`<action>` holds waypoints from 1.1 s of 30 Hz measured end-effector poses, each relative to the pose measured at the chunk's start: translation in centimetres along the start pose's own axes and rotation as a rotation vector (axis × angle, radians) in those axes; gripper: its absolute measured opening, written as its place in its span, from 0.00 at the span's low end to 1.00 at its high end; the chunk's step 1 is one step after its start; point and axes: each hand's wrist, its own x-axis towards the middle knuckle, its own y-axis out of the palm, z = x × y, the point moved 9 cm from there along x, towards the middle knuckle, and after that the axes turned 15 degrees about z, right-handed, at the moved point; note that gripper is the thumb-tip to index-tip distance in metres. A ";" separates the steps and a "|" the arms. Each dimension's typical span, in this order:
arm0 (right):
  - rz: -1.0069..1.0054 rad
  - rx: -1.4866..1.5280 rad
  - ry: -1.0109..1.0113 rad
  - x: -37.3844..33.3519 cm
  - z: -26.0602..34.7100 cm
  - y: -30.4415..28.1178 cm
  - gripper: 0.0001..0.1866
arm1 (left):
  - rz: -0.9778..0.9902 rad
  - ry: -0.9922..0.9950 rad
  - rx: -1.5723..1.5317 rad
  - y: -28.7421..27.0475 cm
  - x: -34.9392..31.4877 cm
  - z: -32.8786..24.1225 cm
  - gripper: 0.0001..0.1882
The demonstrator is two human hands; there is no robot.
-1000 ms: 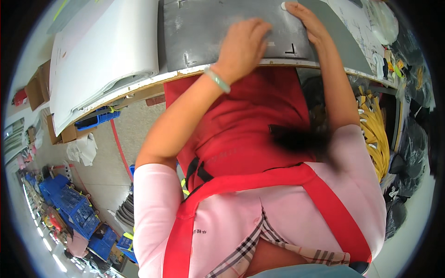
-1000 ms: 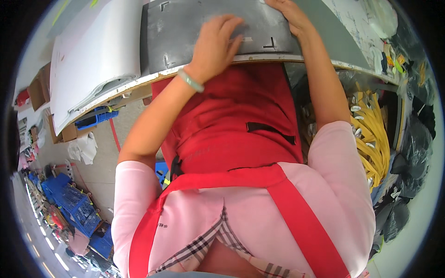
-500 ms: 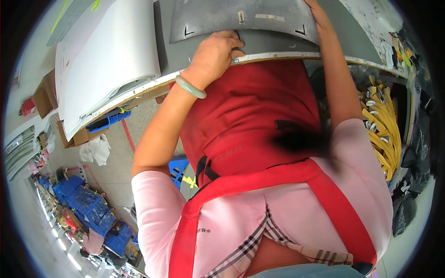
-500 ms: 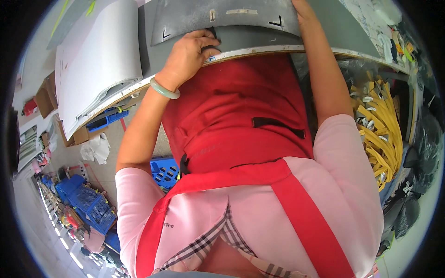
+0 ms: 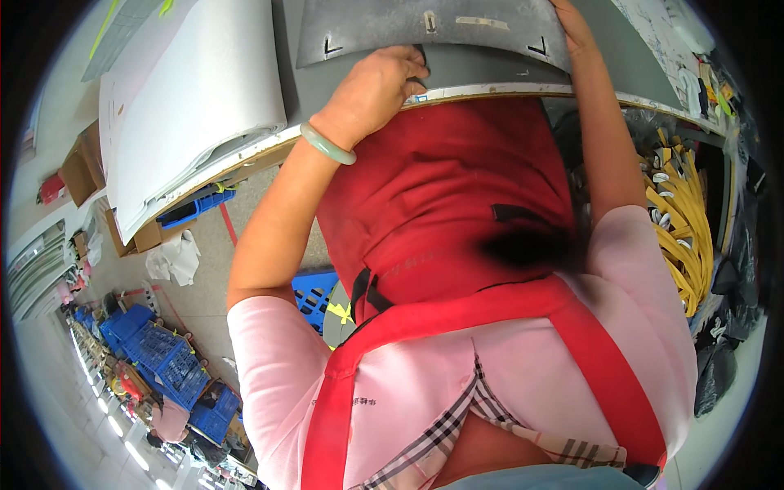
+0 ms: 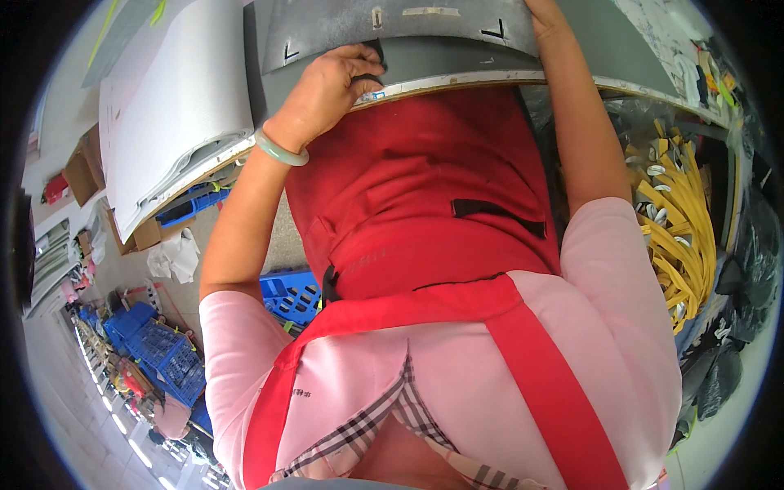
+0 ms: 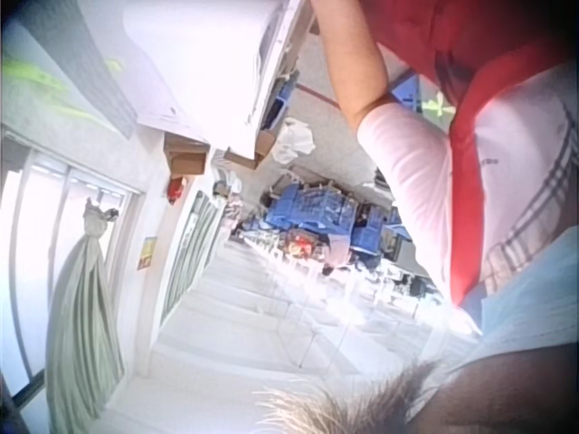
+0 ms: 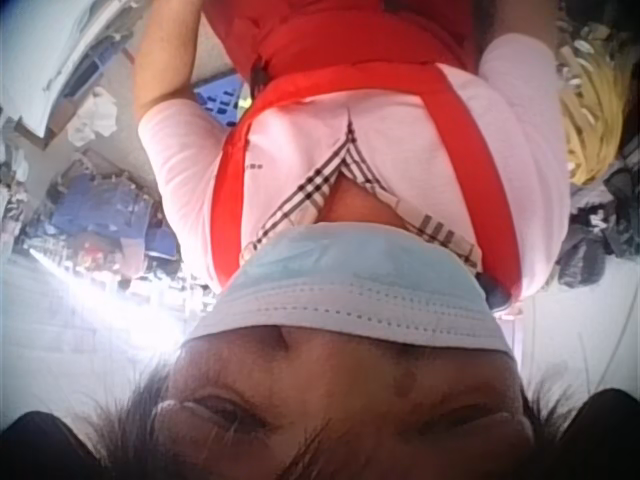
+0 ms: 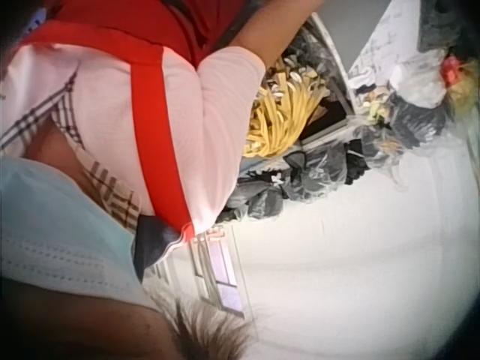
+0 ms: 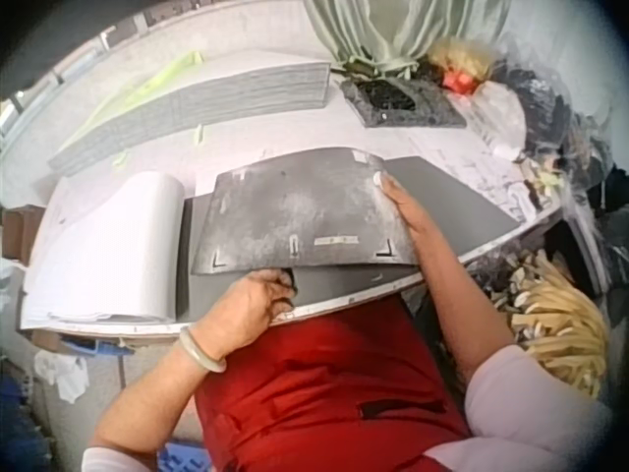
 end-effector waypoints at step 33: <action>-0.318 0.089 -0.117 -9.1 5.5 0.7 0.32 | -0.797 -0.221 0.252 -11.3 6.6 7.9 0.26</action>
